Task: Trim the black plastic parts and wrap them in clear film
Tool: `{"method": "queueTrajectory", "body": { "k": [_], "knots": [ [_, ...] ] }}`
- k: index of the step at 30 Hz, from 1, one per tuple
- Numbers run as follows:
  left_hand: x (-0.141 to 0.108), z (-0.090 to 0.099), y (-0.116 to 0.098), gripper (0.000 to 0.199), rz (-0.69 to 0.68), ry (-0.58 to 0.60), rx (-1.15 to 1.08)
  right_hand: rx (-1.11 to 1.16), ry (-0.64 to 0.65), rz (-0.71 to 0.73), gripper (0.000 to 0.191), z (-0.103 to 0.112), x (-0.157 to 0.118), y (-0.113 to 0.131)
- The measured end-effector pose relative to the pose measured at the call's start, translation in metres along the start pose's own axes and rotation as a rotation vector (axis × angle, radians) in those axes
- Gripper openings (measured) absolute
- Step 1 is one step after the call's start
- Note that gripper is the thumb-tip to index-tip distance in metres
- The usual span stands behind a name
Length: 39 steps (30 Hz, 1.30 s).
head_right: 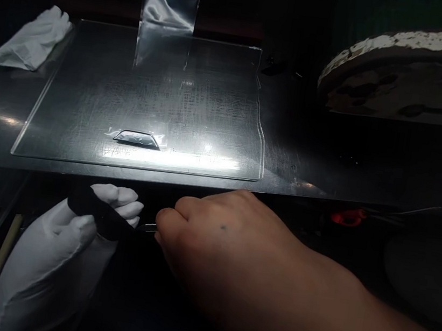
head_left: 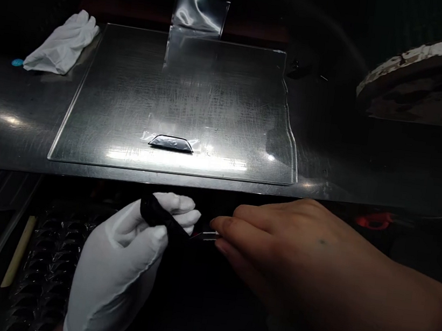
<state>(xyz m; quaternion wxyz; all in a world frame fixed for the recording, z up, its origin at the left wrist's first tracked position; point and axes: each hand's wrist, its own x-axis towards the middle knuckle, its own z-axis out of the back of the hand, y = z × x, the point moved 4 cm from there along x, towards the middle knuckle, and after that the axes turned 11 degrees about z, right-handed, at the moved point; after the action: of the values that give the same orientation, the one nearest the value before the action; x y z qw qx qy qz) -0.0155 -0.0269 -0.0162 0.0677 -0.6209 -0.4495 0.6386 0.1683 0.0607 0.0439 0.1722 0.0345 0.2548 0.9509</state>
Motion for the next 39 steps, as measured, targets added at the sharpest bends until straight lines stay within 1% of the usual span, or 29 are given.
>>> {"method": "queueTrajectory", "body": {
  "k": [2,4,5,6,9,12,14,16,19,25,29,31,34,37,39],
  "knots": [
    [-0.004,-0.002,-0.005,0.037,-0.030,-0.036,0.064,0.102,0.010,-0.045,0.018,-0.001,-0.001,0.000],
    [-0.007,-0.002,-0.007,0.033,-0.037,-0.060,0.067,0.177,-0.003,-0.073,0.016,-0.002,-0.003,0.001],
    [-0.006,-0.002,-0.006,0.031,-0.026,-0.057,0.045,0.196,-0.018,-0.073,0.015,-0.001,-0.004,0.000],
    [-0.005,-0.003,-0.004,0.028,-0.008,-0.031,0.009,0.206,-0.036,-0.070,0.015,-0.001,-0.006,-0.001],
    [-0.001,-0.005,0.004,0.020,0.068,0.125,-0.172,0.215,-0.123,-0.053,0.018,0.005,-0.010,-0.008],
    [-0.001,-0.013,0.009,0.016,0.161,0.313,-0.298,0.211,-0.237,-0.010,0.028,0.014,-0.011,-0.015],
    [-0.005,-0.018,0.010,0.024,0.224,0.432,-0.277,0.169,-0.266,0.025,0.032,0.020,-0.009,-0.015],
    [-0.009,-0.022,0.011,0.034,0.260,0.540,-0.197,0.091,-0.253,0.042,0.032,0.022,-0.005,-0.013],
    [-0.012,-0.023,0.011,0.043,0.258,0.629,-0.110,-0.005,-0.220,0.052,0.029,0.023,0.000,-0.009],
    [-0.011,-0.023,0.011,0.042,0.252,0.681,-0.082,-0.052,-0.170,0.066,0.021,0.021,0.004,-0.007],
    [-0.008,-0.021,0.010,0.042,0.258,0.669,-0.012,-0.100,-0.145,0.057,0.024,0.021,0.005,-0.008],
    [-0.006,-0.020,0.009,0.041,0.253,0.704,0.048,-0.118,-0.129,0.055,0.026,0.020,0.006,-0.008],
    [-0.002,-0.018,0.009,0.033,0.264,0.716,0.105,-0.140,-0.119,0.056,0.027,0.020,0.006,-0.006],
    [-0.001,-0.018,0.008,0.021,0.276,0.667,0.090,-0.161,-0.120,0.053,0.025,0.019,0.005,-0.004],
    [-0.002,-0.020,0.008,0.017,0.290,0.643,0.074,-0.167,-0.122,0.054,0.023,0.019,0.005,-0.004]
  ]
}}
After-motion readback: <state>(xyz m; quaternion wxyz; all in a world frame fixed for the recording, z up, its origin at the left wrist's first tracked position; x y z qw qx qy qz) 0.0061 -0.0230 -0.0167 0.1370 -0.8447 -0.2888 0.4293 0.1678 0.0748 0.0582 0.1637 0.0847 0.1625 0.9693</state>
